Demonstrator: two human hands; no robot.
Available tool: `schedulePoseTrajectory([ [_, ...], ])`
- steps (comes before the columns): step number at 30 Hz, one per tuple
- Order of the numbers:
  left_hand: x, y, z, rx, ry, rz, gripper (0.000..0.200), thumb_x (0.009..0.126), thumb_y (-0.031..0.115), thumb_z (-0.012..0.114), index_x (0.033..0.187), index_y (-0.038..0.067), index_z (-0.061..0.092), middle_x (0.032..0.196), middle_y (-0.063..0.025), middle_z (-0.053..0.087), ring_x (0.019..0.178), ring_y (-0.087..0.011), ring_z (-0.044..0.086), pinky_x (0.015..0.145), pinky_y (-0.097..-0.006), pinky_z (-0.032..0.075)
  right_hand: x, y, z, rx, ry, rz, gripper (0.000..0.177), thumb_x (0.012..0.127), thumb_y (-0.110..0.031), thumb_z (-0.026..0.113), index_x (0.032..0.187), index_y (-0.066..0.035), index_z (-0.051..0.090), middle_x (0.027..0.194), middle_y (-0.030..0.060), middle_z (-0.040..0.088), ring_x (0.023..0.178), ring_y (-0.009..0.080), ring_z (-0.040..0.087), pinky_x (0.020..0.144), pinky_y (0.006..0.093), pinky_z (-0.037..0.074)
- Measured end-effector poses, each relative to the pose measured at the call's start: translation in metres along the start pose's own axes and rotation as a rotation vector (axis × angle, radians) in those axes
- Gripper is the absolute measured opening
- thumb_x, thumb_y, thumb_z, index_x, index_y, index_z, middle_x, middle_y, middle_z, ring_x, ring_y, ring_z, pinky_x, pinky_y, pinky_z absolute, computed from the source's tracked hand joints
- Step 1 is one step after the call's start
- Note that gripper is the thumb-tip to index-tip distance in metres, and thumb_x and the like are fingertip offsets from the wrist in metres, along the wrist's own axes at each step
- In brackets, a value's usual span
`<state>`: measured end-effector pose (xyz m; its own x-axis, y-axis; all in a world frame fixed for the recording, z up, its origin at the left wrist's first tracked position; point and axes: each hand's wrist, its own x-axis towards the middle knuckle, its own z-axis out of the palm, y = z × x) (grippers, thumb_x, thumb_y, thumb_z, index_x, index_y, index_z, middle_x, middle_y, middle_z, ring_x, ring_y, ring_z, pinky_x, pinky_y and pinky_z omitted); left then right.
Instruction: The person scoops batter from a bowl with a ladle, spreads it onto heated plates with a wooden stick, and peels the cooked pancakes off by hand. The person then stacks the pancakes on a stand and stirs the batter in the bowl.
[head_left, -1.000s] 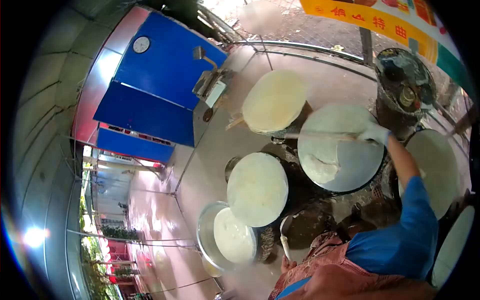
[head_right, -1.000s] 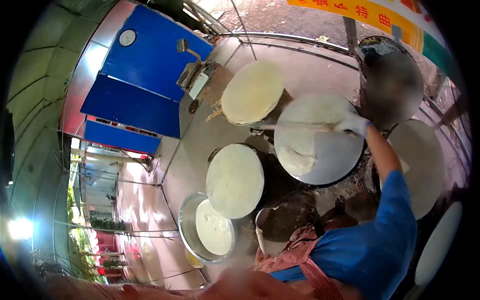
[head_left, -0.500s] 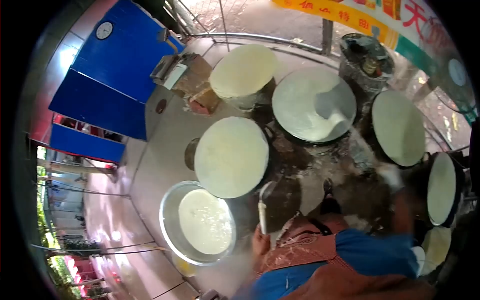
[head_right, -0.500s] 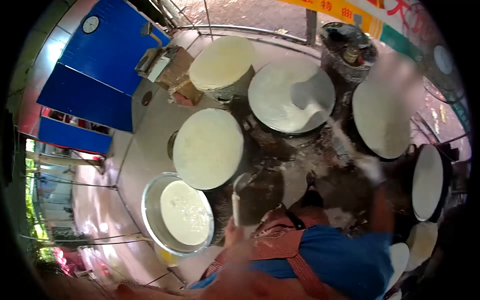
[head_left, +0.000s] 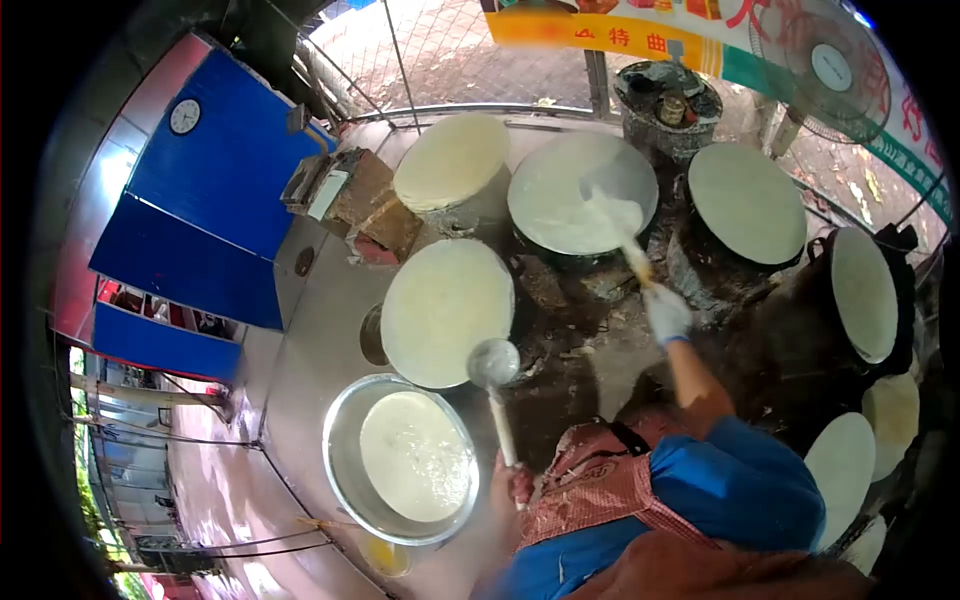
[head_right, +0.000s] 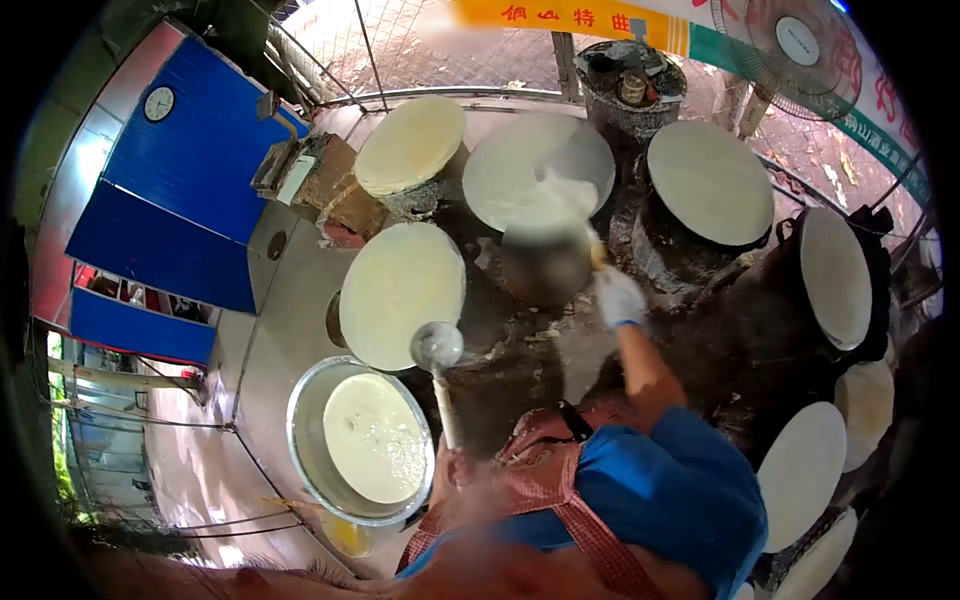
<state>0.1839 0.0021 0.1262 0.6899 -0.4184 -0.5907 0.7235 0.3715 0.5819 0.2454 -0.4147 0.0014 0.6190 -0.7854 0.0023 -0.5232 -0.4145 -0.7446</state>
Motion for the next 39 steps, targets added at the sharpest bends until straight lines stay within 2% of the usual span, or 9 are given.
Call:
schedulePoseTrajectory([
  [2, 0.008, -0.015, -0.027, -0.316, -0.141, -0.051, 0.05, 0.088, 0.007, 0.045, 0.135, 0.016, 0.029, 0.069, -0.0001, 0.04, 0.046, -0.0057, 0.035, 0.035, -0.0154, 0.026, 0.01, -0.015, 0.054, -0.132, -0.171, 0.003, 0.036, 0.086, -0.041, 0.053, 0.108, -0.015, 0.065, 0.103, 0.016, 0.063, 0.094, 0.0332, 0.06, 0.08, 0.0402, 0.047],
  [4, 0.014, -0.026, -0.052, -0.38, -0.228, -0.154, 0.015, 0.092, 0.021, 0.047, 0.102, 0.011, 0.045, 0.061, 0.0008, 0.038, 0.043, -0.0077, 0.033, 0.036, -0.0185, 0.028, 0.001, -0.037, 0.027, -0.122, -0.262, -0.117, 0.039, 0.086, -0.045, 0.054, 0.109, -0.015, 0.065, 0.104, 0.0146, 0.064, 0.094, 0.0335, 0.06, 0.081, 0.0395, 0.047],
  [6, 0.017, -0.02, -0.05, -0.33, -0.222, -0.23, 0.03, 0.092, 0.033, 0.049, 0.072, 0.013, 0.039, 0.053, 0.0017, 0.034, 0.041, -0.0095, 0.032, 0.037, -0.0214, 0.028, 0.01, 0.005, 0.007, -0.081, -0.125, -0.177, 0.03, 0.087, -0.038, 0.054, 0.104, -0.017, 0.066, 0.091, 0.0142, 0.067, 0.085, 0.0316, 0.062, 0.075, 0.041, 0.049],
  [18, 0.061, -0.04, -0.035, -0.496, -0.229, -0.32, 0.017, 0.09, 0.023, 0.052, 0.08, 0.011, 0.047, 0.06, 0.0016, 0.037, 0.048, -0.0069, 0.035, 0.042, -0.0214, 0.031, 0.065, 0.044, -0.022, -0.095, -0.127, -0.256, 0.032, 0.087, -0.037, 0.053, 0.102, -0.013, 0.067, 0.092, 0.0152, 0.065, 0.082, 0.0317, 0.063, 0.072, 0.0415, 0.049],
  [20, 0.06, -0.037, -0.006, -0.161, 0.027, -0.071, 0.019, 0.091, 0.025, 0.051, 0.079, 0.011, 0.046, 0.059, 0.0007, 0.037, 0.047, -0.0078, 0.035, 0.041, -0.0211, 0.028, 0.097, 0.03, -0.058, -0.128, -0.107, -0.161, 0.032, 0.088, -0.036, 0.051, 0.104, -0.012, 0.066, 0.092, 0.0139, 0.066, 0.083, 0.0304, 0.063, 0.073, 0.0391, 0.049],
  [27, 0.086, -0.016, 0.049, -0.536, 0.145, -0.46, 0.028, 0.092, 0.029, 0.05, 0.07, 0.013, 0.042, 0.052, 0.0041, 0.036, 0.042, -0.0073, 0.031, 0.039, -0.0235, 0.025, 0.062, 0.022, -0.033, -0.29, -0.271, -0.368, 0.031, 0.086, -0.041, 0.054, 0.098, -0.017, 0.069, 0.083, 0.0127, 0.066, 0.077, 0.0283, 0.065, 0.07, 0.0403, 0.05],
  [33, 0.115, -0.002, 0.097, 0.032, 0.197, -0.328, 0.03, 0.094, 0.032, 0.048, 0.071, 0.014, 0.043, 0.054, 0.0045, 0.036, 0.043, -0.007, 0.032, 0.039, -0.0233, 0.025, 0.185, 0.014, -0.035, -0.017, 0.123, -0.236, 0.035, 0.089, -0.038, 0.049, 0.083, -0.007, 0.064, 0.079, 0.0209, 0.061, 0.074, 0.0399, 0.058, 0.065, 0.0478, 0.046],
  [37, 0.128, -0.023, 0.093, -0.021, 0.183, -0.36, 0.025, 0.096, 0.027, 0.046, 0.076, 0.012, 0.045, 0.056, 0.0049, 0.032, 0.045, -0.0068, 0.032, 0.04, -0.0226, 0.025, 0.1, 0.033, -0.059, -0.259, -0.172, -0.39, 0.03, 0.088, -0.037, 0.053, 0.088, -0.011, 0.068, 0.077, 0.0169, 0.064, 0.069, 0.03, 0.063, 0.065, 0.0415, 0.049],
  [39, 0.135, -0.029, 0.087, -0.055, 0.179, -0.352, 0.025, 0.096, 0.027, 0.046, 0.076, 0.012, 0.044, 0.057, 0.0048, 0.032, 0.046, -0.0068, 0.032, 0.04, -0.0224, 0.025, 0.112, 0.096, -0.044, 0.01, 0.046, -0.408, 0.03, 0.088, -0.038, 0.054, 0.092, -0.012, 0.069, 0.075, 0.0138, 0.065, 0.066, 0.0262, 0.064, 0.063, 0.0386, 0.05],
])
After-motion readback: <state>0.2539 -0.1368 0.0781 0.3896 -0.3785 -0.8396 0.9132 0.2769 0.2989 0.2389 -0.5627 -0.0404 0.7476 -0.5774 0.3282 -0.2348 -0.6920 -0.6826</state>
